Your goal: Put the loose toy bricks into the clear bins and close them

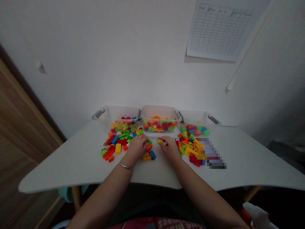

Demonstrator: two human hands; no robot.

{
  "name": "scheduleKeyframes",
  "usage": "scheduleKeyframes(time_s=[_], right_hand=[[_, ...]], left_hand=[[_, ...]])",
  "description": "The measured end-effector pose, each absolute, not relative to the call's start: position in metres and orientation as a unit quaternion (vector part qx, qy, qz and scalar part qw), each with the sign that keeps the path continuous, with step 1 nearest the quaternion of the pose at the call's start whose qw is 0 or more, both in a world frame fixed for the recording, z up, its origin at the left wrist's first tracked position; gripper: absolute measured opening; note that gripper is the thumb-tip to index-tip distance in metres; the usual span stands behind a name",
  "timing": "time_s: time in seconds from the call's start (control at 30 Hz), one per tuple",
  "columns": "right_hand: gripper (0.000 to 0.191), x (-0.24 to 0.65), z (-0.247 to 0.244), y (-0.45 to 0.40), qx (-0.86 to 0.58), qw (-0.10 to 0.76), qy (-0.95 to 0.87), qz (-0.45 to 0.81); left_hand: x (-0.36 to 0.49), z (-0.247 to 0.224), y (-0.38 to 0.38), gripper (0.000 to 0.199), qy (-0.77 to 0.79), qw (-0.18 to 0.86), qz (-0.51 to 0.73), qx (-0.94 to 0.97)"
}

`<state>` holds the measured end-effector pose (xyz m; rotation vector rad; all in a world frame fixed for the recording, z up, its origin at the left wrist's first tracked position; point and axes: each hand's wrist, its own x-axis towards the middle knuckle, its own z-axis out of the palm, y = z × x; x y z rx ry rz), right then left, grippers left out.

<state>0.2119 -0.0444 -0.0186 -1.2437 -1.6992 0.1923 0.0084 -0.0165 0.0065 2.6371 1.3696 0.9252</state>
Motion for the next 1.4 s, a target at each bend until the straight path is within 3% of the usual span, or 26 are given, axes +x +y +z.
scheduleKeyframes(time_s=[0.47, 0.8, 1.1, 1.4], right_hand=[[0.031, 0.243, 0.067, 0.003, -0.552, 0.531, -0.637, -0.087], [0.033, 0.231, 0.065, 0.015, -0.615, 0.45, -0.642, -0.084], [0.031, 0.236, 0.056, 0.01, -0.57, 0.422, -0.695, -0.114], [0.032, 0.226, 0.064, -0.013, -0.506, 0.492, -0.703, -0.08]], left_hand=[[0.007, 0.01, -0.018, 0.02, 0.446, 0.022, 0.287, 0.848], [0.008, 0.009, -0.017, 0.02, 0.453, 0.024, 0.282, 0.845], [0.008, 0.012, -0.02, 0.019, 0.456, 0.032, 0.275, 0.846], [0.008, 0.014, -0.021, 0.019, 0.451, 0.034, 0.282, 0.846]])
